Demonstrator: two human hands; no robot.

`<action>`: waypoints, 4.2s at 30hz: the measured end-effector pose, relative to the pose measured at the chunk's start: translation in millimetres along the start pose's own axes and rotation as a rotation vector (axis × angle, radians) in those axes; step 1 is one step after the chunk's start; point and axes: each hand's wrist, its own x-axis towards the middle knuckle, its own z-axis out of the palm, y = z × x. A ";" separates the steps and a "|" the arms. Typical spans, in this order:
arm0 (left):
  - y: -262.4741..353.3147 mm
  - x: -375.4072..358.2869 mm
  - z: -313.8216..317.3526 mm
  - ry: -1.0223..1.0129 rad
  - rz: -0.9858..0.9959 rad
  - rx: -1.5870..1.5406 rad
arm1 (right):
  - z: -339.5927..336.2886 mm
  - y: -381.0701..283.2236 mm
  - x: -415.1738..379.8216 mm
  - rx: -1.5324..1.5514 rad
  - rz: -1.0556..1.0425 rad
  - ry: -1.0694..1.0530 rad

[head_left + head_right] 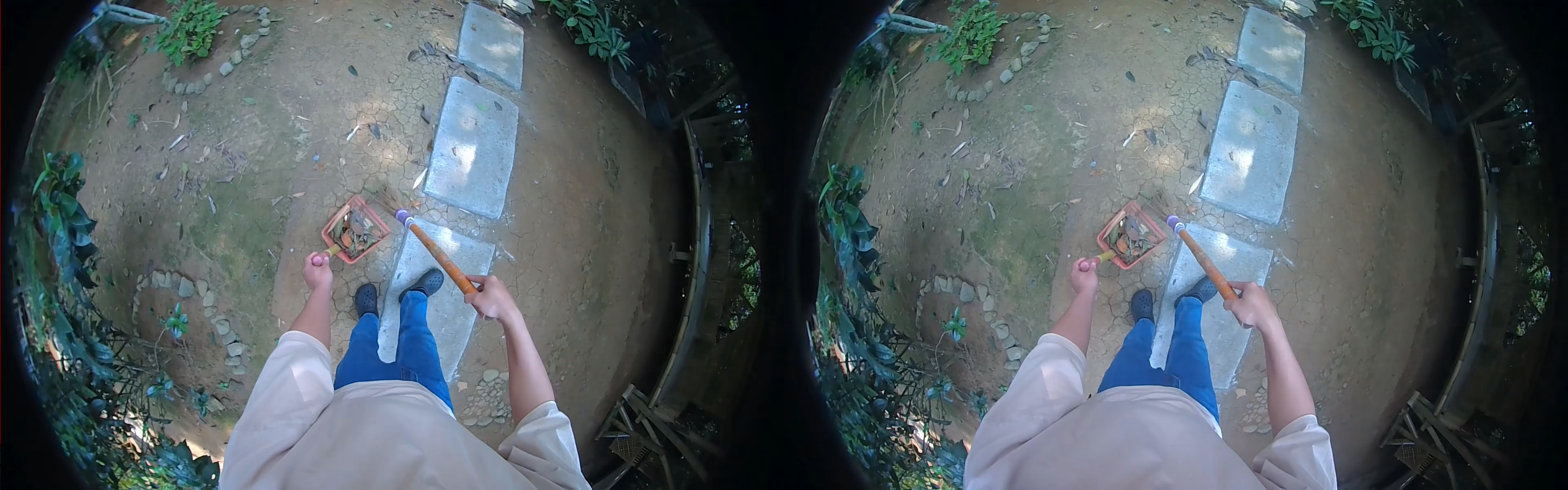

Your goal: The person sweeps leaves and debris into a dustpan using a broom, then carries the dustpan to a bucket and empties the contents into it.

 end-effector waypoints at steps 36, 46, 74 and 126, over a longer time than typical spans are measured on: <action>-9.0 -2.2 25.6 -0.062 0.146 -0.150 | 1.6 49.8 -70.0 0.227 0.093 -0.024; -31.7 -1.7 22.3 -0.122 0.126 -0.327 | -4.3 62.8 -114.9 0.398 0.064 -0.001; -37.0 -6.4 23.9 -0.128 0.208 -0.296 | -1.9 82.4 -126.5 0.433 0.060 0.025; 429.3 -339.7 278.7 -0.534 0.894 -0.494 | -192.9 311.1 -173.9 1.273 -0.023 0.599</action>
